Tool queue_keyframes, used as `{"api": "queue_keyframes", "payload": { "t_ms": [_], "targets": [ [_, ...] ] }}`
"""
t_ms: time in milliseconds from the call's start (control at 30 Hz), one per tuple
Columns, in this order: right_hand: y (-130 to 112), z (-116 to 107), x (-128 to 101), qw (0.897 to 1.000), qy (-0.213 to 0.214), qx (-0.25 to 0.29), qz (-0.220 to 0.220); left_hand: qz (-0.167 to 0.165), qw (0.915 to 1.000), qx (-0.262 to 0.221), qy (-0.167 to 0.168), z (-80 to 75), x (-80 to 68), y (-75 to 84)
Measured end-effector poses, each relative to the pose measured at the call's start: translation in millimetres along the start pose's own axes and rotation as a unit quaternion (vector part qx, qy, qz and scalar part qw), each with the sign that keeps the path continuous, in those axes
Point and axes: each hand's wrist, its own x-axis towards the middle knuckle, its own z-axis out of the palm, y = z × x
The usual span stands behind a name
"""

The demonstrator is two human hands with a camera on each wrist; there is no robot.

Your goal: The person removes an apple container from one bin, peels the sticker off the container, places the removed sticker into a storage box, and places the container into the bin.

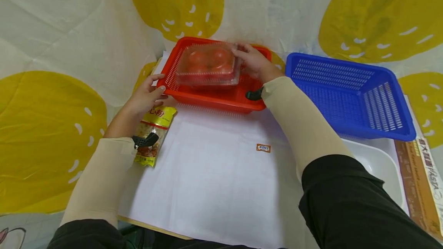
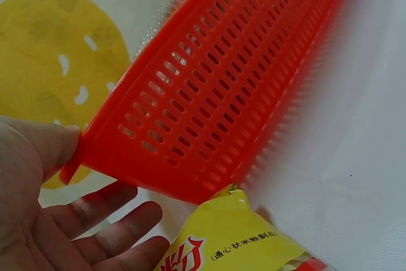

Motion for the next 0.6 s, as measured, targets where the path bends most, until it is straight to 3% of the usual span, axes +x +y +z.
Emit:
{"api": "queue_keyframes", "payload": {
  "t_ms": [167,600],
  "targets": [
    [3.6,-2.2,-0.7,0.997,0.008,0.041,0.065,-0.006,1.0,0.0,-0.001,3.3,-2.2,0.8],
    [2.4,-0.8,-3.7,0.992,0.032,-0.039,0.112,-0.033,0.9994,0.008,0.001,3.1,2.1,3.9]
  ]
}}
